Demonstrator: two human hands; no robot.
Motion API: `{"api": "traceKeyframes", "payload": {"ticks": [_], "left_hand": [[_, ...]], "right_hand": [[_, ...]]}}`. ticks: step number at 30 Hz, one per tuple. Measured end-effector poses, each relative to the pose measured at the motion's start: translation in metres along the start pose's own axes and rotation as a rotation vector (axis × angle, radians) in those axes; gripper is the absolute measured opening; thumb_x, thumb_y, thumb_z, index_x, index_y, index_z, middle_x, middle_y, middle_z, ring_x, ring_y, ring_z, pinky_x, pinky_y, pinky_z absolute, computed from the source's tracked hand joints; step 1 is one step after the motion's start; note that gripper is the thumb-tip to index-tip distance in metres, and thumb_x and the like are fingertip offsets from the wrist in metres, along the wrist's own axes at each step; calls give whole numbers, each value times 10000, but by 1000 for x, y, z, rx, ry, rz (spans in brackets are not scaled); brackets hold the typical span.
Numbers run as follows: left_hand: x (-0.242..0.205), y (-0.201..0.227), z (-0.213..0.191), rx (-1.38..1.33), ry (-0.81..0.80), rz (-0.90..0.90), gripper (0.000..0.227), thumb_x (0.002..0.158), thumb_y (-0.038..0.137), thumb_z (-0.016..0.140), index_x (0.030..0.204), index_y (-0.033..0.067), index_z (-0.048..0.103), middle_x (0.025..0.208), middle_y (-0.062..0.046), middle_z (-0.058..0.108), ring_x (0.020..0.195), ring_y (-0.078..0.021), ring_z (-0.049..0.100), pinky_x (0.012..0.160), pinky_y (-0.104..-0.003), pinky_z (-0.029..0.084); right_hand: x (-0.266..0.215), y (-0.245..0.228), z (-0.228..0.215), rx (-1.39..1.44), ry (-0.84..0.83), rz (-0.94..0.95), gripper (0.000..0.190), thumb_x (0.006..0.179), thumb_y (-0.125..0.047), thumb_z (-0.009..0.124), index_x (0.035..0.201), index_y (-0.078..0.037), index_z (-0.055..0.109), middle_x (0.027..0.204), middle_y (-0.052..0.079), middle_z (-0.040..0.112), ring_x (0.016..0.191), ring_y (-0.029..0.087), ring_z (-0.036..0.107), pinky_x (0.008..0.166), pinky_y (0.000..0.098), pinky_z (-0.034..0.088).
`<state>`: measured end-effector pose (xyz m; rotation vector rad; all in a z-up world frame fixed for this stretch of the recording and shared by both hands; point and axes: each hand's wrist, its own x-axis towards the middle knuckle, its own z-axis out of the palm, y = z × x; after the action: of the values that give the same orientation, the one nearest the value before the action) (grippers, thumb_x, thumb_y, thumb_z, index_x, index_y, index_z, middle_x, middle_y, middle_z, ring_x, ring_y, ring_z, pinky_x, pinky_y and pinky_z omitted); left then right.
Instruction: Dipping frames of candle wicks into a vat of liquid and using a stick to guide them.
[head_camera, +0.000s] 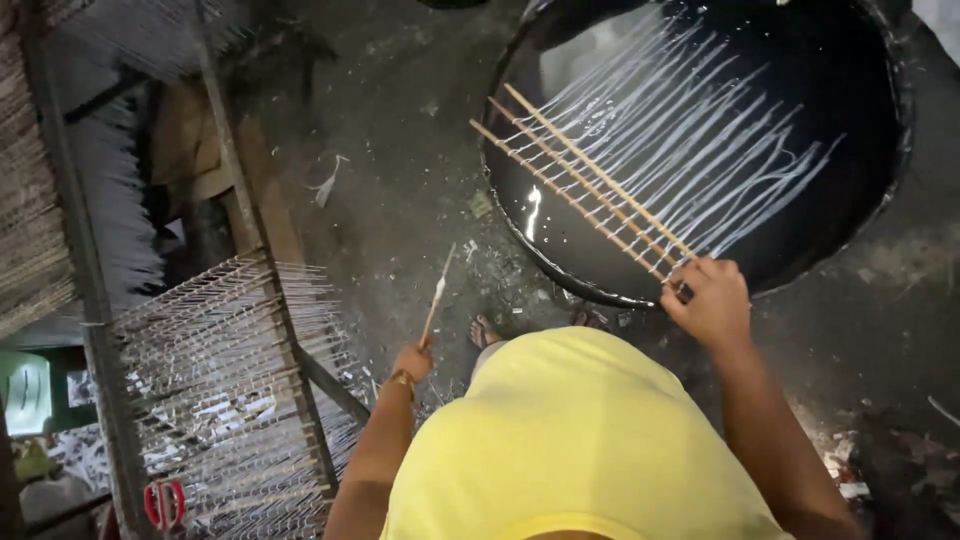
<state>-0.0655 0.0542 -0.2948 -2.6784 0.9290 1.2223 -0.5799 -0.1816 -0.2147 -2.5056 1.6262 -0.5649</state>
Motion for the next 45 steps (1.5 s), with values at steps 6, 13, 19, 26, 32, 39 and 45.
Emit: {"api": "traceKeyframes", "payload": {"ticks": [6,13,19,26,32,39,45], "left_hand": [[-23,-22,13,-63,-143,-35,406,1008,307,464,1325,140,654,833,-55,784,918,-244,785,908,-432,585],[-17,-24,27,-185,-105,-128,389,970,236,504,1303,192,701,1070,-103,785,946,-264,746,800,-378,567],[-19,-15,36,-225,-65,-78,437,966,237,468,1338,166,687,1015,-140,782,867,-281,740,753,-399,567],[-33,-8,29,-158,-47,-82,435,961,282,481,1358,231,654,1127,-136,749,929,-333,700,806,-461,524],[-36,-23,43,-77,-45,-55,385,985,314,495,1292,165,674,1191,-154,729,1040,-367,697,927,-494,531],[-55,-23,46,-143,-68,-77,385,1009,263,460,1307,152,677,1104,-138,750,894,-296,690,783,-442,533],[-58,-29,53,-203,-64,-110,313,1001,221,469,1198,210,712,1125,-114,749,1007,-305,689,924,-433,521]], "right_hand": [[33,7,-43,-85,-64,30,214,819,-470,779,861,-266,732,978,14,708,1037,336,687,858,432,532],[82,45,-109,-285,26,-95,260,994,-434,681,1053,-212,802,1092,-21,724,1089,324,596,839,423,457],[86,64,-122,-286,142,-145,156,957,-348,781,1057,-236,824,1089,-58,704,1116,305,615,849,423,495],[83,69,-102,-193,63,-95,185,978,-360,752,1036,-193,804,1079,11,699,1116,329,578,907,447,474],[81,73,-78,-98,133,-134,105,937,-267,809,1005,-186,810,1084,-28,704,1091,306,585,898,439,499],[75,85,-56,-102,127,-102,192,942,-306,821,1082,-178,849,1126,-4,742,1092,313,582,887,452,496],[73,87,-42,-65,124,-87,159,937,-299,822,1053,-193,849,1093,-14,729,1090,310,585,892,447,497]]}}
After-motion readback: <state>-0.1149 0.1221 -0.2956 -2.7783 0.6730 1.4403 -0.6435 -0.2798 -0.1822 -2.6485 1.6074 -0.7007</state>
